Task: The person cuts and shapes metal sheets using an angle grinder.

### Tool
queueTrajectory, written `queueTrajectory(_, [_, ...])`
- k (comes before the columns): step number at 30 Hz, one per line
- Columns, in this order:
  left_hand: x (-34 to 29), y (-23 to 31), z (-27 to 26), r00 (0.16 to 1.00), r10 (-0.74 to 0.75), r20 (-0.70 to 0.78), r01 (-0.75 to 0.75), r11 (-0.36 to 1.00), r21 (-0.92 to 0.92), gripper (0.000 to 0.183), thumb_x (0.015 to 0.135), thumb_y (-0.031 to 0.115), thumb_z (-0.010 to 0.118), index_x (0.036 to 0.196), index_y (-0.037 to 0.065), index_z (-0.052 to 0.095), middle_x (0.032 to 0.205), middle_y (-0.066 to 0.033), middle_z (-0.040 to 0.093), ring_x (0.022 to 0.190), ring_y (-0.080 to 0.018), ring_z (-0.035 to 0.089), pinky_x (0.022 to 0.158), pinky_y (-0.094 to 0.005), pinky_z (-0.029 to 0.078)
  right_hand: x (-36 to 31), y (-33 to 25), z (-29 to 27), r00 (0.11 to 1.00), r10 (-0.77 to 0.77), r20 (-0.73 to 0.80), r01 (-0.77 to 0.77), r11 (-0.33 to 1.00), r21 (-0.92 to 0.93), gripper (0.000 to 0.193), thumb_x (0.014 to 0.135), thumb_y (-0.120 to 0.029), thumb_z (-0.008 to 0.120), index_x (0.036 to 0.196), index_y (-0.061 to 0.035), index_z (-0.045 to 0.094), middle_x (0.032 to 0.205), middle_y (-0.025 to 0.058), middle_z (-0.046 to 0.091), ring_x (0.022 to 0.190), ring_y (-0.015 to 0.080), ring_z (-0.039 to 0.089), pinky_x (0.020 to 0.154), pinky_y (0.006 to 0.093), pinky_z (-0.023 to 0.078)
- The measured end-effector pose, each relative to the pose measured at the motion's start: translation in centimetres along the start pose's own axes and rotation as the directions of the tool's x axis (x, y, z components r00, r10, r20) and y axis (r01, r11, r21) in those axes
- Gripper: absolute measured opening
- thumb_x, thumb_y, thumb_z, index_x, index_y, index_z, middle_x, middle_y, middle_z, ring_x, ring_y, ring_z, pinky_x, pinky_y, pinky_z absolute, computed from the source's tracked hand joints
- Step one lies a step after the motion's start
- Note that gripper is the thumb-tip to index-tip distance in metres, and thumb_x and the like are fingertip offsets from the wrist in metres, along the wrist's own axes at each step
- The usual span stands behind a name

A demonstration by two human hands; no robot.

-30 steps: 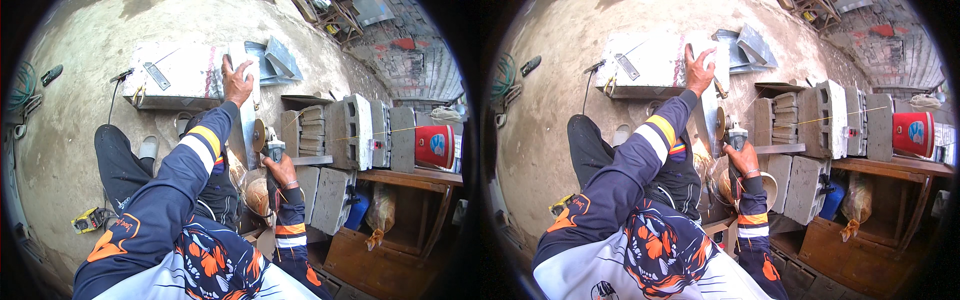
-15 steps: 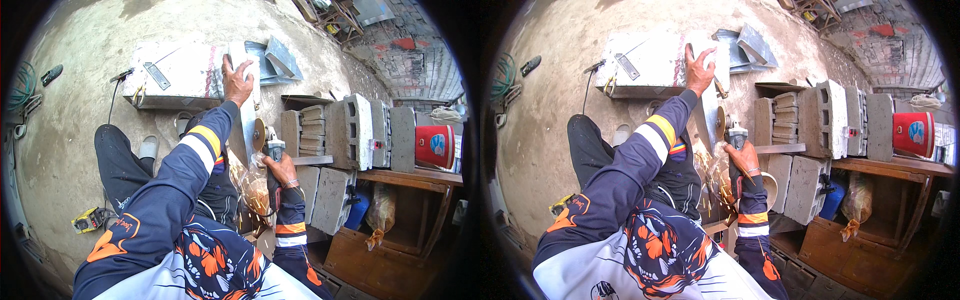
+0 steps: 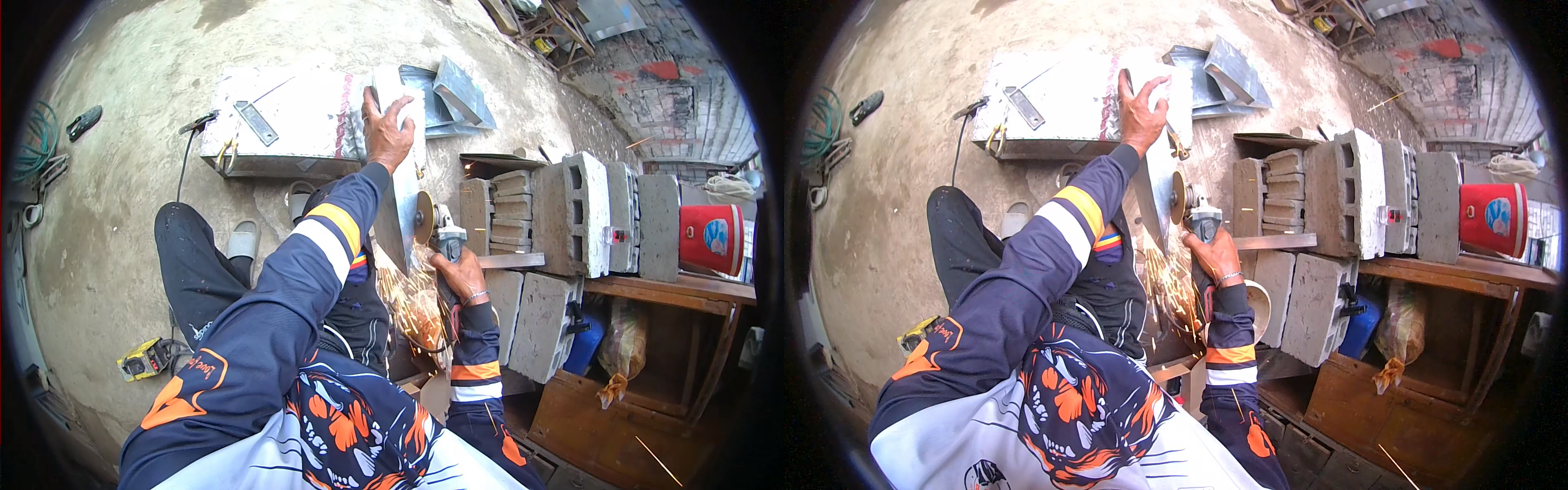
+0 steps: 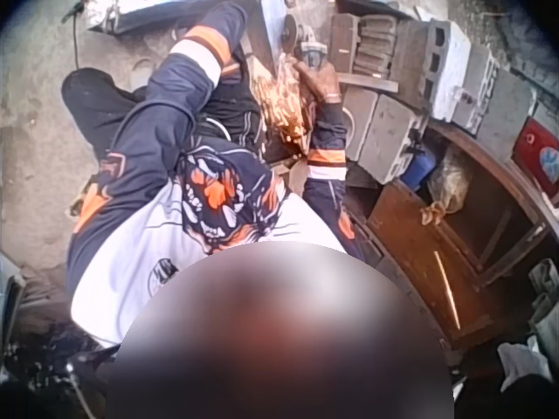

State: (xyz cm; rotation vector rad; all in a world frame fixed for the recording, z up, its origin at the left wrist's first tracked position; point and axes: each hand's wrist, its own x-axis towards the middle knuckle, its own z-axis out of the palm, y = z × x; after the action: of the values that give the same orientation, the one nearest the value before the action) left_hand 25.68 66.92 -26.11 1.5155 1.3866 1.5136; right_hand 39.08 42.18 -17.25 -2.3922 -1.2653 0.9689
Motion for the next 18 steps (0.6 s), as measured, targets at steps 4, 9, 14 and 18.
queueTrajectory(4, [0.0,0.1,0.1,1.0,-0.006,0.003,0.006,1.0,-0.002,0.041,0.084,0.019,0.067,0.124,0.026,0.067,0.155,-0.0343,0.017,0.142,-0.0514,0.027,0.117,-0.0483,0.031,0.6,1.2,0.1,1.0,0.024,-0.007,-0.024,0.999,-0.044,0.065,0.071,-0.046,0.076,0.098,0.011,0.066,0.094,0.0296,0.07,0.092,0.0385,0.07,0.084,0.0428,0.052])
queueTrajectory(9, [0.0,0.1,0.0,1.0,0.004,-0.002,-0.004,1.0,0.012,0.041,0.084,0.019,0.067,0.124,0.026,0.067,0.155,-0.0342,0.017,0.142,-0.0513,0.028,0.116,-0.0486,0.031,0.5,0.7,0.0,0.998,0.055,-0.001,-0.055,0.997,-0.056,0.068,0.071,-0.047,0.075,0.101,0.0131,0.064,0.099,0.0317,0.068,0.096,0.0401,0.069,0.085,0.0426,0.052])
queueTrajectory(14, [-0.1,0.1,-0.1,1.0,0.006,0.001,-0.006,1.0,0.004,0.04,0.084,0.02,0.067,0.124,0.026,0.067,0.156,-0.0339,0.016,0.142,-0.0511,0.028,0.117,-0.0487,0.031,0.4,0.3,0.0,0.998,0.054,0.011,-0.054,0.998,-0.04,0.065,0.071,-0.045,0.074,0.101,0.012,0.064,0.098,0.0312,0.069,0.096,0.0395,0.069,0.086,0.0423,0.052])
queueTrajectory(18, [-0.2,0.3,-0.2,1.0,0.009,0.008,-0.009,1.0,0.007,0.04,0.084,0.02,0.067,0.124,0.026,0.067,0.156,-0.0339,0.016,0.143,-0.0508,0.027,0.117,-0.0484,0.03,0.4,-0.2,-0.1,1.0,0.003,-0.028,-0.005,0.999,-0.053,0.061,0.07,-0.043,0.073,0.1,0.0094,0.066,0.095,0.0288,0.07,0.093,0.0384,0.069,0.084,0.0425,0.052])
